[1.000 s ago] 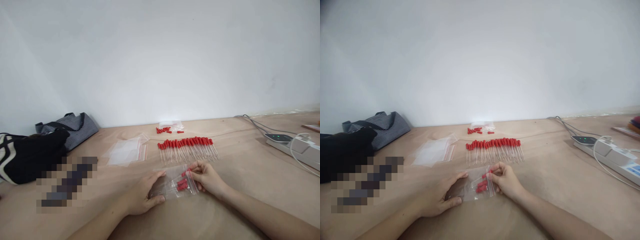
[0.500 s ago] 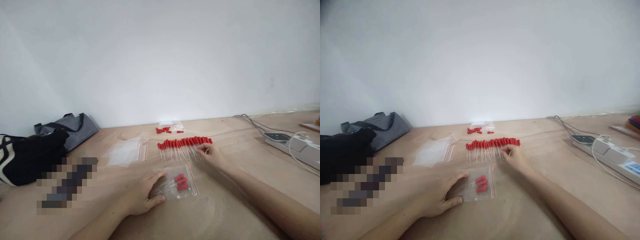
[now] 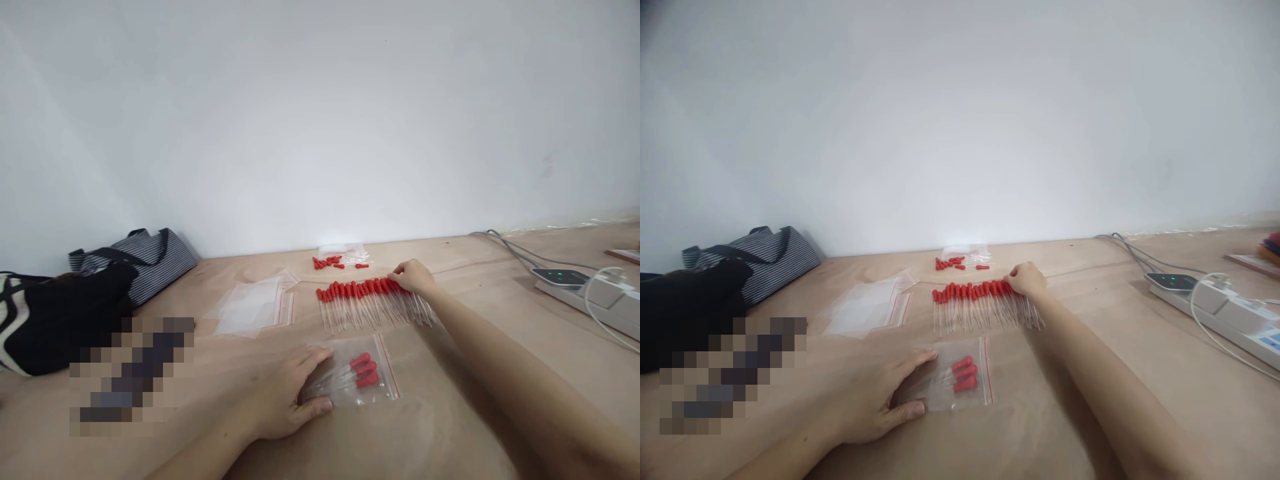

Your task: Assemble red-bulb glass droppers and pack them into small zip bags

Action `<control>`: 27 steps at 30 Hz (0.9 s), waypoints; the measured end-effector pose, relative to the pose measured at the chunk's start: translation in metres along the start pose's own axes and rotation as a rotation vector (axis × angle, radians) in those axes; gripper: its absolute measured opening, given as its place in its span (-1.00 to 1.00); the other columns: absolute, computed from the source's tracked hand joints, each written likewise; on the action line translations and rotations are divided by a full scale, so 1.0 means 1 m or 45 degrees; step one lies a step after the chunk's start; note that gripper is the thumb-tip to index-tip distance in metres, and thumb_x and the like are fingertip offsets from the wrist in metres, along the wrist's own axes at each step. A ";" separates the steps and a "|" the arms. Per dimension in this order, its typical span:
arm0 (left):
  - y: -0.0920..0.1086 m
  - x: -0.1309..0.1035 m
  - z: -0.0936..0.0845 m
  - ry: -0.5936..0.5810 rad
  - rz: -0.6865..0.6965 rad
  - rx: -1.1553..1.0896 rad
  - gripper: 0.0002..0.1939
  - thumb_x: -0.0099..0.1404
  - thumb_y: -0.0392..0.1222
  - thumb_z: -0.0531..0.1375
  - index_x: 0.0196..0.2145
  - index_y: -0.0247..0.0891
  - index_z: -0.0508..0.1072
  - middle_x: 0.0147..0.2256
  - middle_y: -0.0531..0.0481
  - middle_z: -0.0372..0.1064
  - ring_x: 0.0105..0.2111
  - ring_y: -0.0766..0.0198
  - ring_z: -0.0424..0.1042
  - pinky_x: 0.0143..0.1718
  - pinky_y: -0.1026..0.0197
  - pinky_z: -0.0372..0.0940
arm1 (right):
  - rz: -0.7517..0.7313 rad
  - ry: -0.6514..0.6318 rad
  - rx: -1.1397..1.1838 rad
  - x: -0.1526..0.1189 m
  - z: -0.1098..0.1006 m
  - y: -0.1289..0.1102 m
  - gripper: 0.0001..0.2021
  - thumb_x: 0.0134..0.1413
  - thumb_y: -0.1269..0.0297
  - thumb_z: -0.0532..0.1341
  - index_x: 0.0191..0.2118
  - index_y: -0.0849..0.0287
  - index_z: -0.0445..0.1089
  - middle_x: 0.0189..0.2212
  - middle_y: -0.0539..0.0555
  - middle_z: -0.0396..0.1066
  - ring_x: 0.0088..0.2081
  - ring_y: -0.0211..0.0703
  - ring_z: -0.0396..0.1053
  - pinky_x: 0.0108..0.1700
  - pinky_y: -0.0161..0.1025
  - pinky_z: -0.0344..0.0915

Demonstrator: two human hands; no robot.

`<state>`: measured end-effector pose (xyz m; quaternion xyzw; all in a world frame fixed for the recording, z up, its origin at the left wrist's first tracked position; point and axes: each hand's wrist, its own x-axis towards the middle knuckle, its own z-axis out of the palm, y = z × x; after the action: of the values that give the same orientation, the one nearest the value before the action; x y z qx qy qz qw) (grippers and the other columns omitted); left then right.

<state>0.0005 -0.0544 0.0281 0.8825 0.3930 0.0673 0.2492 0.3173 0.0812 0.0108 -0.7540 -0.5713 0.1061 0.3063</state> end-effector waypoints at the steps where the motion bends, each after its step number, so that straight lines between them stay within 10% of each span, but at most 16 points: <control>1: 0.000 0.000 0.000 -0.006 0.004 0.006 -0.39 0.17 -0.01 0.10 0.14 -0.18 0.05 0.12 -0.11 0.07 0.09 0.01 0.08 0.07 -0.07 0.04 | 0.003 -0.010 0.037 0.001 -0.002 0.000 -0.84 -0.21 0.20 0.22 -0.55 0.19 0.43 -0.46 0.12 0.43 -0.36 -0.11 0.37 -0.34 -0.27 0.21; 11: -0.001 0.000 0.001 0.012 0.033 0.018 -0.42 0.19 0.00 0.08 0.13 -0.18 0.05 0.12 -0.11 0.07 0.09 0.03 0.08 0.07 -0.05 0.06 | 0.000 -0.018 0.761 -0.037 -0.045 0.007 -0.75 0.02 0.12 0.06 -0.47 0.22 0.24 -0.54 0.07 0.39 -0.56 -0.31 0.31 -0.54 -0.38 0.22; 27: -0.003 0.001 0.001 0.025 0.054 0.021 -0.41 0.19 0.01 0.08 0.14 -0.15 0.05 0.13 -0.10 0.05 0.09 0.02 0.07 0.08 -0.06 0.04 | 0.450 -0.262 1.654 -0.137 -0.002 -0.006 -0.69 -0.27 0.11 0.32 -0.51 0.18 0.22 -0.61 -0.04 0.34 -0.55 -0.34 0.33 -0.46 -0.39 0.32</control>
<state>-0.0007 -0.0524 0.0251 0.8920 0.3772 0.0780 0.2365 0.2691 -0.0452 -0.0106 -0.4853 -0.2861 0.5471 0.6191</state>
